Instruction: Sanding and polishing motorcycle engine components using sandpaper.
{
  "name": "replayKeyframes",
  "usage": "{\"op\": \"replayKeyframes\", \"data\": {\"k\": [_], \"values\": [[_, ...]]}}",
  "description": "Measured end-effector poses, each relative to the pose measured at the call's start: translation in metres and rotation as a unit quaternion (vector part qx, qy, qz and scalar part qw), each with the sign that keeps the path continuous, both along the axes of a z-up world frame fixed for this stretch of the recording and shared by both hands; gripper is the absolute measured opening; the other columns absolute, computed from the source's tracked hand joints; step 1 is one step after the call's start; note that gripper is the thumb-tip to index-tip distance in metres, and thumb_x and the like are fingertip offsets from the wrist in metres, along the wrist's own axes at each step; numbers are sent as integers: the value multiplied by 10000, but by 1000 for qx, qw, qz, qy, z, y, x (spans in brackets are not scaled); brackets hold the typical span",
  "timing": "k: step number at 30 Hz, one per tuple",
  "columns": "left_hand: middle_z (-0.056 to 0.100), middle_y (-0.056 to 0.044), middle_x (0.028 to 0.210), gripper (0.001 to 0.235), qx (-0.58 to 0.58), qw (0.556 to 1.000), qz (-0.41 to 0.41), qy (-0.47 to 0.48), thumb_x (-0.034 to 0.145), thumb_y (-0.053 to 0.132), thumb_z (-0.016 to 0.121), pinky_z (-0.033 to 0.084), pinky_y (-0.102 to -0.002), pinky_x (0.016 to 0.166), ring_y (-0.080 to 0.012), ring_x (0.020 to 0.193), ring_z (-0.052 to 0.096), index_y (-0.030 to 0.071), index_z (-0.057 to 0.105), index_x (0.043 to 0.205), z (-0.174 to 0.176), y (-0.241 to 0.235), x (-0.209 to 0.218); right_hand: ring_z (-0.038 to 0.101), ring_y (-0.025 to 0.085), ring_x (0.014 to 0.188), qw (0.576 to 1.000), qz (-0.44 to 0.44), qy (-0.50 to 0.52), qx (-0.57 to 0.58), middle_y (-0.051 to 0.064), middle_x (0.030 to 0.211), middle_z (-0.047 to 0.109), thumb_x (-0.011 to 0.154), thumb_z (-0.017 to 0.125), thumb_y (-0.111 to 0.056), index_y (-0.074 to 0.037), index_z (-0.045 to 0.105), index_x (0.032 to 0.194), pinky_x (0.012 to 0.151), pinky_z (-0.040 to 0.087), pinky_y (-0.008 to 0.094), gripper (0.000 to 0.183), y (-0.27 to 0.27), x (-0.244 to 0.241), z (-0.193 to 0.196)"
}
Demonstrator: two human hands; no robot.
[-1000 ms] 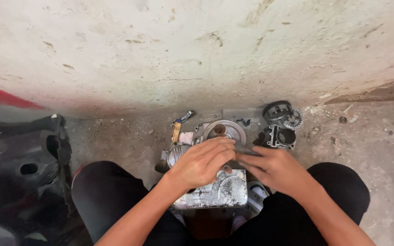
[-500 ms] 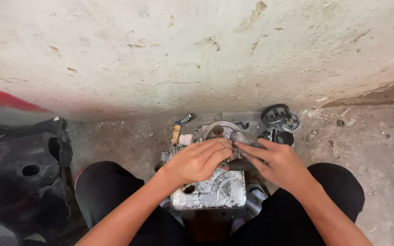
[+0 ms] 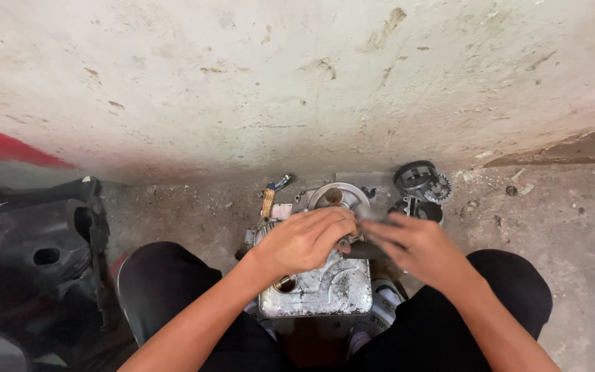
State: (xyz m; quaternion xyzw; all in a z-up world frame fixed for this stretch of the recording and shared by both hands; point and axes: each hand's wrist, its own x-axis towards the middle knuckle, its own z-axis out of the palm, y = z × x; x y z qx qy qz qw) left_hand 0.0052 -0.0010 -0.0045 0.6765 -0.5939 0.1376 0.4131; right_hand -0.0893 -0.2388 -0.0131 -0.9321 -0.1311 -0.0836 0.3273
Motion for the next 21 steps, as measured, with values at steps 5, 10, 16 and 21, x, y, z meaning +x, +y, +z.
{"op": "replayKeyframes", "data": {"k": [5,10,16,21], "values": [[691,-173,1120,355,10,1000,5,11,815,34,771,591,-420,939,-360,1084,705,-14,580,1110,1,3,0,676,276,598,999,18,28,-24,120,805,692,786,798,-90,-179,787,1152,540,555,386,376,5,-2,1],[685,-179,1144,367,5,1000,18,-3,820,60,772,584,-423,946,-361,1081,698,-13,583,1126,2,2,-2,651,278,583,999,-23,42,-21,134,759,653,806,776,-63,-171,782,1190,544,544,396,399,1,-1,4],[697,-157,1132,353,30,999,21,1,791,12,747,595,-418,939,-345,1078,715,7,571,1098,7,5,1,642,308,596,993,66,93,-40,124,755,653,788,799,-86,-186,790,1175,553,525,423,400,11,-1,11],[706,-121,1098,352,19,998,9,62,837,-53,741,591,-411,791,-335,1035,721,-12,564,1139,4,7,5,571,258,543,996,-62,58,8,123,731,601,823,754,-29,-181,755,1254,534,503,369,457,9,7,18]]}}
